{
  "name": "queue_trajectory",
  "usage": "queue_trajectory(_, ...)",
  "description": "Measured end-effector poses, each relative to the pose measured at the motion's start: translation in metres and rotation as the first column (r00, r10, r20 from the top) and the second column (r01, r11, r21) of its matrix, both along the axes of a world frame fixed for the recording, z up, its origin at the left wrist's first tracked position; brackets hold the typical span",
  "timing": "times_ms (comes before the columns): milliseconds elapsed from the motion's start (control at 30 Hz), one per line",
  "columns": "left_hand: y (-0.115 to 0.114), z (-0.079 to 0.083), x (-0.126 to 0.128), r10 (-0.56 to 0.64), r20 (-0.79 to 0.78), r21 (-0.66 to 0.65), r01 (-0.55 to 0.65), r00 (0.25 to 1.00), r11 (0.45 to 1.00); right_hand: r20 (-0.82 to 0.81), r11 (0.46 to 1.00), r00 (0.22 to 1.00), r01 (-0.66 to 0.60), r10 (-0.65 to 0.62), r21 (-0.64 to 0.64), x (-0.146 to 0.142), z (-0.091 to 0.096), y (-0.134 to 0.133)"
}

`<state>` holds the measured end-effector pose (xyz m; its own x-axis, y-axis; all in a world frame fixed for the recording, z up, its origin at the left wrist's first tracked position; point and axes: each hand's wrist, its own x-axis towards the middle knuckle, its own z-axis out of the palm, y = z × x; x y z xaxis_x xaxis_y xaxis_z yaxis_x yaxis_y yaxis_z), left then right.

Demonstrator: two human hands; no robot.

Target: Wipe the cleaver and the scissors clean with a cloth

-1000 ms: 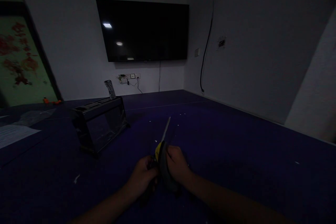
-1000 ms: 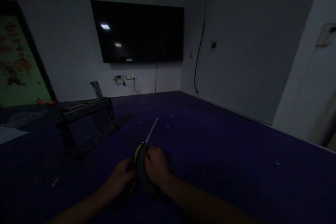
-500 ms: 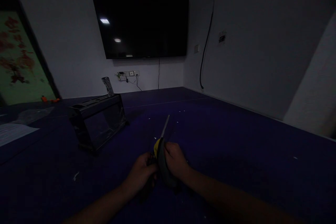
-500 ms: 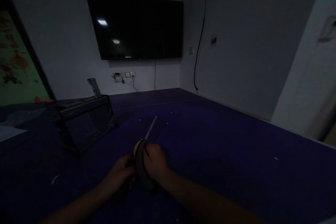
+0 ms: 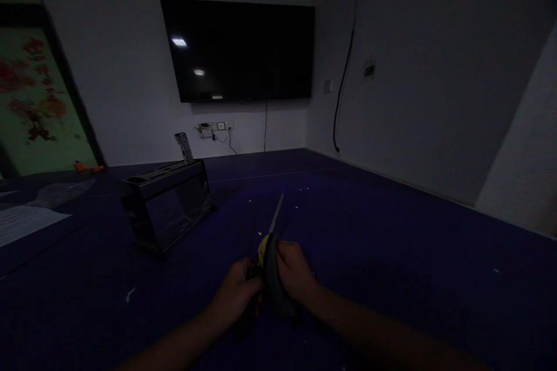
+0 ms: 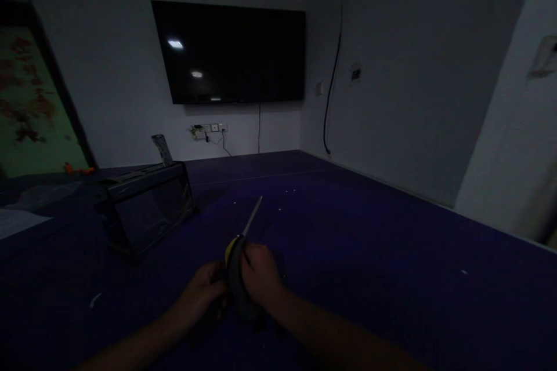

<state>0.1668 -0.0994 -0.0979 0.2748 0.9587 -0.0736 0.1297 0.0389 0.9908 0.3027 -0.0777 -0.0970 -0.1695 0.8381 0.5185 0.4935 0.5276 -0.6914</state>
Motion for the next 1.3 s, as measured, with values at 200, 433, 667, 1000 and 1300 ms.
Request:
queue_trajectory(200, 0.0010, -0.0040, -0.0011, 0.018, 0.029, -0.004, -0.018, 0.999, 1.000, -0.005, 1.000, 1.000, -0.018, 0.018, -0.022, 0.0006, -0.0034, 0.0035)
queue_trajectory(433, 0.0032, -0.0064, -0.0032, 0.001, 0.099, -0.012, 0.001, 0.995, 1.000, -0.018, 0.997, 0.997, -0.076, 0.076, -0.026, 0.0006, -0.0037, 0.0029)
queue_trajectory(667, -0.0015, 0.0007, -0.0027, 0.029, 0.109, -0.020, -0.027, 0.994, 0.999, -0.052, 0.986, 0.985, -0.166, 0.166, 0.005, 0.0005, -0.0023, 0.0009)
queue_trajectory(1000, -0.0010, -0.0021, -0.0031, 0.051, 0.150, -0.030, -0.047, 0.987, 0.998, -0.028, 0.981, 0.981, -0.191, 0.192, 0.016, 0.0008, 0.0016, -0.0017)
queue_trajectory(1300, 0.0009, -0.0018, -0.0036, 0.012, 0.152, -0.057, -0.003, 0.988, 0.998, -0.044, 0.981, 0.981, -0.186, 0.188, 0.055, 0.0010, -0.0003, -0.0032)
